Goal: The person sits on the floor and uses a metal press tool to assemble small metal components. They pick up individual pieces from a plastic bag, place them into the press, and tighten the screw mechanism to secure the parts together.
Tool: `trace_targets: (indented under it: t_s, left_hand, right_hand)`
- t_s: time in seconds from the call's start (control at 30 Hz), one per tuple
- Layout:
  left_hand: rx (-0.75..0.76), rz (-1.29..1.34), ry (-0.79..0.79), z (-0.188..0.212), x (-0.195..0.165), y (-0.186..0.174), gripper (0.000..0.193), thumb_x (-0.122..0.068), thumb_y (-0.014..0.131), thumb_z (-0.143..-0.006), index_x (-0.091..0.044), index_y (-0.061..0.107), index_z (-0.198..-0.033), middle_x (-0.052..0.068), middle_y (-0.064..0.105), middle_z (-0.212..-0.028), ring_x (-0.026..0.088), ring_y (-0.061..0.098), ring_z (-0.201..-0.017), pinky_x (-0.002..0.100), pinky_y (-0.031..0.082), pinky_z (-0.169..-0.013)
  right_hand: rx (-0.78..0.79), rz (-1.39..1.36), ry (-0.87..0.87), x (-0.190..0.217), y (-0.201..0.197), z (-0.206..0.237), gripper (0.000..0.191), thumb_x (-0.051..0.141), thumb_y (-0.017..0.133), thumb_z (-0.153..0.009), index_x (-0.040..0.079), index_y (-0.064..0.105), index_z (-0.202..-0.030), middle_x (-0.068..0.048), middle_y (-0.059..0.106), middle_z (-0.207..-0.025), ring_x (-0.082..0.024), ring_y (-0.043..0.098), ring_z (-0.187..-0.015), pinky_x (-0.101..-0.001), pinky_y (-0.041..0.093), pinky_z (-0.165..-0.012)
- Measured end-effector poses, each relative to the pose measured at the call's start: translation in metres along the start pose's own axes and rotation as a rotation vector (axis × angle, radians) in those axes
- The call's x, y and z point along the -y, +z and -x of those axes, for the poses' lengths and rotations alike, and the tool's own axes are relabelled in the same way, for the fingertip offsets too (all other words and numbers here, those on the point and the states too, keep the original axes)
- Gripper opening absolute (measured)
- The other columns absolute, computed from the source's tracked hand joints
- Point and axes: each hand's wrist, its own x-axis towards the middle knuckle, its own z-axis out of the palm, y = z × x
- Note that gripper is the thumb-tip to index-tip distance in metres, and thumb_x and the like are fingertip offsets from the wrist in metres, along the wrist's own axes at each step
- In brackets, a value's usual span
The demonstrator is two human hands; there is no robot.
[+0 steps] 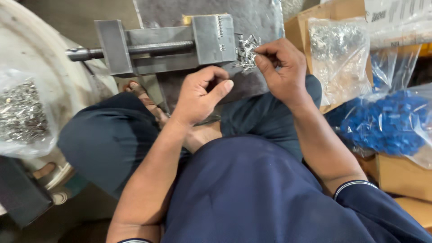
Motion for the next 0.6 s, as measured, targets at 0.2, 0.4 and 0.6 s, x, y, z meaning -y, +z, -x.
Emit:
trace_targets:
  t_s: [0.2, 0.4, 0.6]
  left_hand:
    - [0.018, -0.021, -0.008, 0.000, -0.003, 0.000, 0.012, -0.011, 0.072, -0.102, -0.001, 0.066, -0.105, -0.006, 0.059, -0.085, 0.002, 0.050, -0.076, 0.020, 0.044, -0.067]
    - [0.012, -0.045, 0.000, 0.001, -0.007, 0.003, 0.013, -0.012, 0.072, -0.102, -0.001, 0.066, -0.104, -0.006, 0.058, -0.084, 0.002, 0.049, -0.074, 0.020, 0.043, -0.066]
    - [0.018, -0.061, 0.019, 0.001, -0.006, 0.002, 0.014, -0.012, 0.072, -0.103, 0.000, 0.065, -0.104, -0.005, 0.059, -0.084, 0.002, 0.050, -0.076, 0.021, 0.044, -0.068]
  right_hand:
    - [0.026, 0.118, 0.047, -0.019, 0.003, 0.034, 0.013, 0.005, 0.079, -0.095, 0.005, 0.074, -0.108, -0.006, 0.065, -0.088, -0.015, 0.058, -0.069, -0.0292, 0.047, -0.064]
    - [0.048, 0.188, 0.028, -0.012, 0.005, 0.023, 0.021, 0.006, 0.078, -0.093, 0.005, 0.072, -0.112, -0.008, 0.066, -0.093, -0.018, 0.061, -0.066, -0.0321, 0.050, -0.066]
    - [0.086, 0.295, 0.003, -0.004, 0.006, 0.015, 0.018, 0.014, 0.081, -0.092, 0.009, 0.075, -0.108, -0.008, 0.065, -0.092, -0.023, 0.065, -0.074, -0.0355, 0.051, -0.065]
